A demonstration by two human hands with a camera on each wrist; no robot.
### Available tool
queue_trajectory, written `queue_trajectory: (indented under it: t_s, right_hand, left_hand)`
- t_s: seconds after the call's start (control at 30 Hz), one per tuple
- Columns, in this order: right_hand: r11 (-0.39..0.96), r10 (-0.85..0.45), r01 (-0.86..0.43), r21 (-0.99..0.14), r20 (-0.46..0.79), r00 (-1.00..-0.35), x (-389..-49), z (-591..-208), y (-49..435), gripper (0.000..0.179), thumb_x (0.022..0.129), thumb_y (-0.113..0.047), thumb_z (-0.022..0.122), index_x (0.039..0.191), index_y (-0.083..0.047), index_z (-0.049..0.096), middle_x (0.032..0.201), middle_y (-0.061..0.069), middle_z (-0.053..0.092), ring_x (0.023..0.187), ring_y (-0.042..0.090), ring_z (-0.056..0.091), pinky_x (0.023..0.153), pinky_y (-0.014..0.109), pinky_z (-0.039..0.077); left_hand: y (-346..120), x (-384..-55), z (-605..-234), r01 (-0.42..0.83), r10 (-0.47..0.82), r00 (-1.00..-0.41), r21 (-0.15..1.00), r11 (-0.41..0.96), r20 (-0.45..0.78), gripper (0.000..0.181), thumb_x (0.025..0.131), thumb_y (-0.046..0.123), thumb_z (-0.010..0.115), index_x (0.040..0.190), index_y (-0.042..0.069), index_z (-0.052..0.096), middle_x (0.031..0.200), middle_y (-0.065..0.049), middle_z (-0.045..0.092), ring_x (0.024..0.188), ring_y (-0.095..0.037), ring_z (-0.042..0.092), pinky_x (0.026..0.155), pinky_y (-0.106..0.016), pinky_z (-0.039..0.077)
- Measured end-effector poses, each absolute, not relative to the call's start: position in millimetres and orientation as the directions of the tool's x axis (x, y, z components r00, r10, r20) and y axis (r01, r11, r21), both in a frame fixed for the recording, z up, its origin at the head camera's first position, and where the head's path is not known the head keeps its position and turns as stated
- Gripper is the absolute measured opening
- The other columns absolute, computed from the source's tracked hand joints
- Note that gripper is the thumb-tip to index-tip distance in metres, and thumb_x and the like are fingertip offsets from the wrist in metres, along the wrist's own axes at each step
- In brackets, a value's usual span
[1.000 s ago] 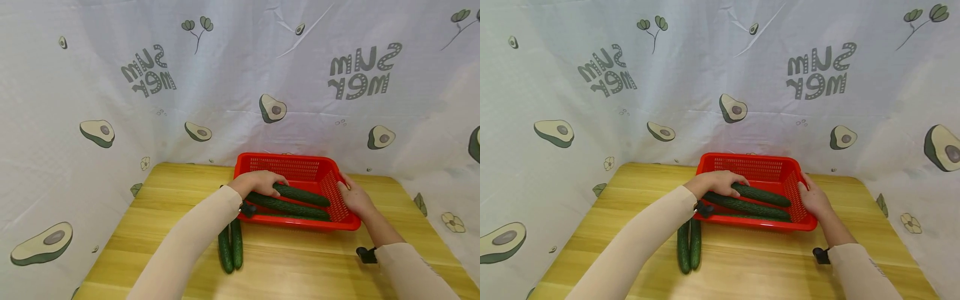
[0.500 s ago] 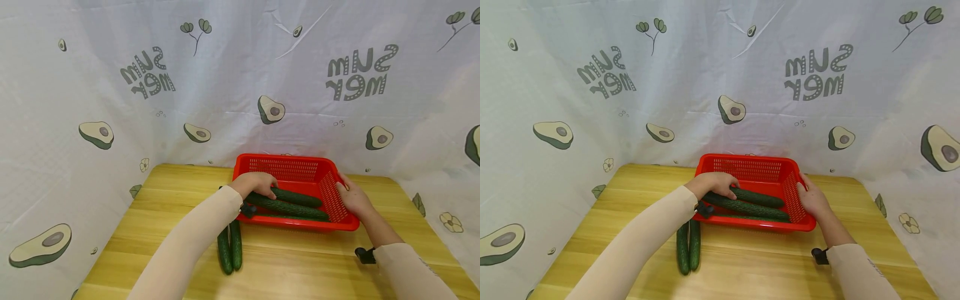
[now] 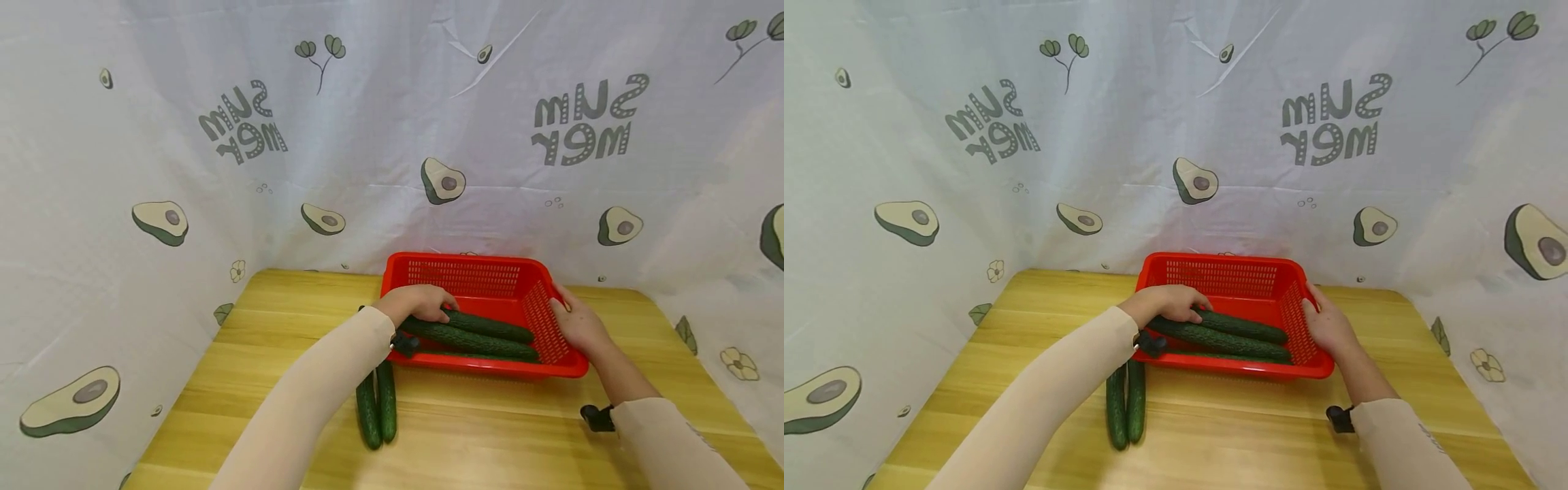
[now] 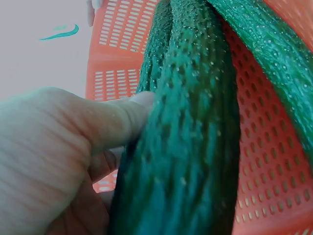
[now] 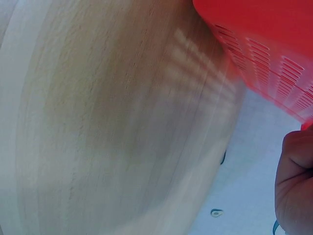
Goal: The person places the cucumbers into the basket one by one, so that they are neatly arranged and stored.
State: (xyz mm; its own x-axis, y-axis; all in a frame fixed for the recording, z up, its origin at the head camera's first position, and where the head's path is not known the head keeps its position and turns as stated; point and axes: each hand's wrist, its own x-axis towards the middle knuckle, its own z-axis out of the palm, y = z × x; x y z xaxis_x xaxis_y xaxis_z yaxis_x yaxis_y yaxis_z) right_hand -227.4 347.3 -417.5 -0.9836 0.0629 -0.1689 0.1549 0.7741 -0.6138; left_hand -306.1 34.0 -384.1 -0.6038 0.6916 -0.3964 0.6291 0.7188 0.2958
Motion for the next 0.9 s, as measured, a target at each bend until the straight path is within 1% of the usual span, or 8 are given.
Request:
queue_trajectory:
  t_s: [0.13,0.2,0.4,0.47,0.6,0.7,0.77,0.9]
  right_hand:
    - [0.78,0.063,0.155,-0.607,-0.17,-0.983,-227.7,-419.9,348.1,0.068,0.111,-0.049,0.02,0.165,-0.013,0.0,0.155,0.043,0.025,0.125,0.058,0.048,0.089,0.058,0.056]
    - [0.79,0.061,0.147,-0.595,-0.163,-0.985,-228.2,-420.0,348.1,0.068,0.111,-0.049,0.02,0.165,-0.012,0.001,0.154,0.044,0.027,0.123,0.057,0.05,0.086,0.056,0.057]
    - [0.823,0.056,0.124,-0.554,-0.139,-0.989,-230.3,-417.1,344.8,0.067,0.111,-0.046,0.019,0.164,-0.01,0.004,0.153,0.043,0.029,0.131,0.063,0.04,0.097,0.069,0.047]
    - [0.825,0.066,0.137,-0.549,-0.147,-0.987,-229.2,-416.3,344.2,0.066,0.111,-0.046,0.019,0.164,-0.01,0.003,0.154,0.043,0.029,0.131,0.063,0.041,0.095,0.067,0.049]
    - [0.811,0.093,0.171,-0.559,-0.166,-0.982,-227.1,-415.3,341.4,0.066,0.111,-0.046,0.02,0.165,-0.013,0.002,0.157,0.041,0.025,0.133,0.064,0.038,0.096,0.068,0.05]
    - [0.806,0.096,0.17,-0.567,-0.158,-0.983,-226.5,-415.1,338.4,0.065,0.111,-0.045,0.02,0.165,-0.012,0.002,0.158,0.04,0.022,0.138,0.065,0.032,0.103,0.072,0.043]
    - [0.808,0.093,0.162,-0.567,-0.149,-0.984,-226.3,-415.7,337.4,0.064,0.112,-0.043,0.02,0.165,-0.011,0.004,0.158,0.04,0.023,0.138,0.064,0.031,0.104,0.072,0.042]
    - [0.804,0.094,0.159,-0.573,-0.142,-0.985,-225.2,-416.7,337.7,0.064,0.111,-0.042,0.02,0.165,-0.01,0.005,0.157,0.041,0.025,0.134,0.063,0.037,0.1,0.069,0.047]
  left_hand:
    - [30.9,-306.1,-388.0,0.607,0.689,-0.6,0.329,0.723,-0.406,0.042,0.105,0.027,0.057,0.147,0.023,0.057,0.149,-0.002,0.058,0.138,-0.021,0.053,0.117,-0.036,0.041]
    - [30.6,-306.3,-389.4,0.605,0.689,-0.598,0.333,0.723,-0.408,0.042,0.105,0.027,0.057,0.147,0.023,0.057,0.149,-0.002,0.058,0.138,-0.021,0.053,0.117,-0.036,0.041]
    - [31.5,-305.0,-389.8,0.601,0.675,-0.606,0.314,0.735,-0.422,0.042,0.105,0.028,0.056,0.147,0.024,0.057,0.149,-0.002,0.057,0.137,-0.02,0.053,0.116,-0.035,0.043]
    - [32.2,-304.4,-389.0,0.604,0.67,-0.605,0.301,0.738,-0.43,0.042,0.106,0.027,0.056,0.148,0.024,0.057,0.15,-0.001,0.056,0.138,-0.019,0.052,0.117,-0.035,0.041]
    - [33.0,-304.3,-386.4,0.613,0.657,-0.608,0.261,0.745,-0.446,0.043,0.107,0.027,0.053,0.15,0.025,0.054,0.154,-0.001,0.053,0.143,-0.019,0.048,0.12,-0.035,0.038]
    - [32.3,-303.2,-383.7,0.61,0.64,-0.614,0.237,0.756,-0.461,0.044,0.107,0.027,0.052,0.151,0.027,0.052,0.156,-0.001,0.05,0.145,-0.019,0.045,0.122,-0.036,0.035]
    - [31.0,-301.7,-381.8,0.604,0.631,-0.614,0.232,0.762,-0.474,0.045,0.107,0.027,0.051,0.153,0.027,0.05,0.158,-0.001,0.049,0.147,-0.019,0.043,0.123,-0.036,0.034]
    - [27.7,-298.2,-376.0,0.595,0.614,-0.618,0.218,0.773,-0.491,0.045,0.108,0.027,0.049,0.154,0.027,0.049,0.16,-0.001,0.045,0.15,-0.019,0.04,0.124,-0.036,0.032]
